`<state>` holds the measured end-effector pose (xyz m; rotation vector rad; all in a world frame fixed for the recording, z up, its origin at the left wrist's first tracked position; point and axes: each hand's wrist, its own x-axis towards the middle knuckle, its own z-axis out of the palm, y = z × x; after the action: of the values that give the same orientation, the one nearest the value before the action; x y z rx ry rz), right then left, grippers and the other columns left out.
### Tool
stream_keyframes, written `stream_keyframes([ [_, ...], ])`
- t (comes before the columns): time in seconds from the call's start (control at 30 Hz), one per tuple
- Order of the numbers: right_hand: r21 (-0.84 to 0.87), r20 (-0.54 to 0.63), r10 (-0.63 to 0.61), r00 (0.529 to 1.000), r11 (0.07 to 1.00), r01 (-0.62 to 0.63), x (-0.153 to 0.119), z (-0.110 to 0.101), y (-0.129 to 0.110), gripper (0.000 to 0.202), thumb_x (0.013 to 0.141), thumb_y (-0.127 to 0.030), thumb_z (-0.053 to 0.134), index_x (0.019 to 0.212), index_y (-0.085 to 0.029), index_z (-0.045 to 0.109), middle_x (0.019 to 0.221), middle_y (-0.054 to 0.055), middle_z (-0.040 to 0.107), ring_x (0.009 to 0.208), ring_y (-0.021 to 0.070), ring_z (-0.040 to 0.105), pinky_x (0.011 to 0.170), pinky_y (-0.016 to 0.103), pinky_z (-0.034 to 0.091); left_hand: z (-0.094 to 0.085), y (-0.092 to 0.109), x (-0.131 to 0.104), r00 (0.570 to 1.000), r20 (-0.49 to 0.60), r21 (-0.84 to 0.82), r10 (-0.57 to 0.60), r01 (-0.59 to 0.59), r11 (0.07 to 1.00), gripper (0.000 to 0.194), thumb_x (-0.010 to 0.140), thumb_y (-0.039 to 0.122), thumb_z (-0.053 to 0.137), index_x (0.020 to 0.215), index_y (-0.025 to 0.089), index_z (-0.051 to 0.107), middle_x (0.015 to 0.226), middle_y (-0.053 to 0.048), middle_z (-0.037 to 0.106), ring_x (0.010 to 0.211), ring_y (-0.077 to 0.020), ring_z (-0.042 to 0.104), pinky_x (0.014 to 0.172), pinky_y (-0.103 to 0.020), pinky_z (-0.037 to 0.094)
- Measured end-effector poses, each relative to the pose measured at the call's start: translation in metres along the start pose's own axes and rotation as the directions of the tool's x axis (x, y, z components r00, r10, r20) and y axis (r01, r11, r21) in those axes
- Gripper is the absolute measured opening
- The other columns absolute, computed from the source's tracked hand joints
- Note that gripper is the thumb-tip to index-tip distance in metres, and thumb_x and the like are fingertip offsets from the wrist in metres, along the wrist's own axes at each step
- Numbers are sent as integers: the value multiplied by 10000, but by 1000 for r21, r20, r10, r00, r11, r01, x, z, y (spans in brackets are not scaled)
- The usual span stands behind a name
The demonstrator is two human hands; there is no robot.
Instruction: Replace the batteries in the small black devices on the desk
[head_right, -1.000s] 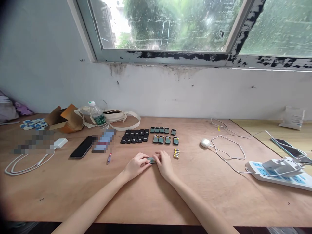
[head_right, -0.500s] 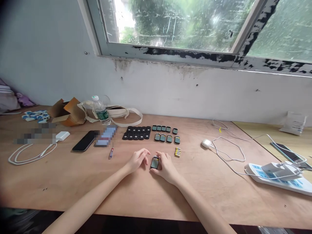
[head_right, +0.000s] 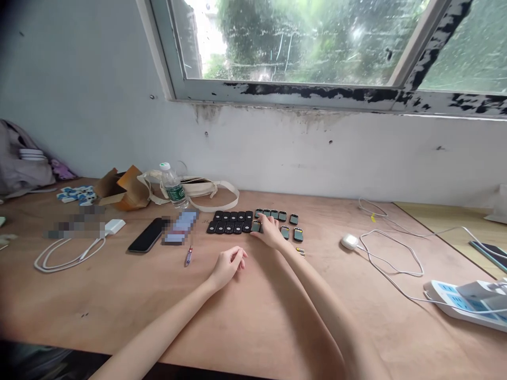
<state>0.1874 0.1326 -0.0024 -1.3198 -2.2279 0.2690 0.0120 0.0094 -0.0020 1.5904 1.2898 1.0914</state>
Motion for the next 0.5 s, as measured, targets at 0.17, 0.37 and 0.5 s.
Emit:
stream_keyframes([
  [0.17,-47,68,-10,998,999,13,0,9,2,668,790,-446,610,1348,-196,341,1212,127,590,1129,320,440,940,462,299,2,-1,-2,996,85,41,-1,-3,999,338,903,391,374,773,164,588,581,-2,602,509,-119,567,512,-212,430],
  [0.37,32,-26,99,995,995,-98,8,-14,19,631,786,-526,583,1315,-232,404,1312,115,509,1211,323,407,983,469,308,2,-4,-1,996,93,43,-10,6,999,324,905,375,380,781,165,593,592,-3,612,514,-118,569,507,-206,425],
  [0.5,129,-31,294,955,949,-288,17,-52,67,654,761,-505,611,1306,-204,412,1323,128,499,1230,299,422,983,439,359,2,-6,-1,998,67,34,-1,-1,999,328,907,381,384,783,165,598,589,-3,612,520,-116,567,510,-204,421],
])
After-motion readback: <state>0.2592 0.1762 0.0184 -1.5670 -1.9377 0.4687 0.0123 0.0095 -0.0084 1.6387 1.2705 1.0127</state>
